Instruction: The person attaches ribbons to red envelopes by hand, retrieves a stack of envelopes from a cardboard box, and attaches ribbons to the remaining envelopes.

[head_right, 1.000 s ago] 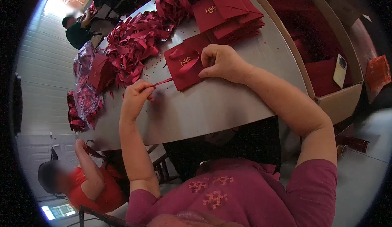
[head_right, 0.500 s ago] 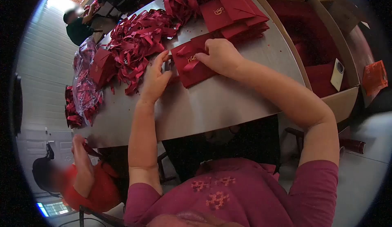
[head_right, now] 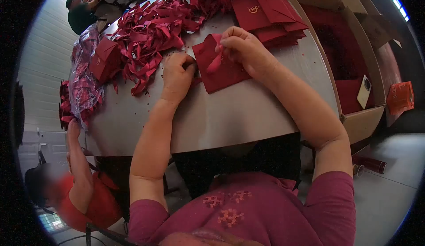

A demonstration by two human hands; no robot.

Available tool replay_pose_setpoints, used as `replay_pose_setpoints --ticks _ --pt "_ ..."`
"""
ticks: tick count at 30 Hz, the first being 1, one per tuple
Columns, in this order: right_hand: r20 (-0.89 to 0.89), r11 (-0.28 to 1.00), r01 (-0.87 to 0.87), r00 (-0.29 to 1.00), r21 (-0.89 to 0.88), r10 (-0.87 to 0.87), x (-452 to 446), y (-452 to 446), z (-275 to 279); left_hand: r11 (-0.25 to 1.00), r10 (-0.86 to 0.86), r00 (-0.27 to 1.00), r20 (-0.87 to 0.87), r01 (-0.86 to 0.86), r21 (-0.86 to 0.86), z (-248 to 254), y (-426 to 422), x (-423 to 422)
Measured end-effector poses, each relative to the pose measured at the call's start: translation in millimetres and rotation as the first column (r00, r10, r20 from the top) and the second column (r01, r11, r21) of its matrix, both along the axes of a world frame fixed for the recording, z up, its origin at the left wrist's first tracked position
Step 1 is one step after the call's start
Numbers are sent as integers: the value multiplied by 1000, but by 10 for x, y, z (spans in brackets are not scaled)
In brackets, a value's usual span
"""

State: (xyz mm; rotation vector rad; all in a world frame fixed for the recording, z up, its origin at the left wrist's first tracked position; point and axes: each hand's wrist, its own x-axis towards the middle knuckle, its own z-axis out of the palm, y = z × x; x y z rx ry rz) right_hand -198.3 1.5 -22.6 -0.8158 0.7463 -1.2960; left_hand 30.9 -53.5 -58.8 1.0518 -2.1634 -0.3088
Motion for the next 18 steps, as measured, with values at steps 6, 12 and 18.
replay_pose_setpoints --ticks 6,12,18 --pt "5 991 -49 999 -125 50 37 44 -38 999 39 999 0 -39 22 178 27 101" --pt "-154 954 -117 985 -277 76 95 20 -57 963 -8 996 -84 30 268 325 137 124" --pt "-341 951 -33 937 -307 -77 163 17 -102 896 -124 972 -201 197 398 342 159 173"
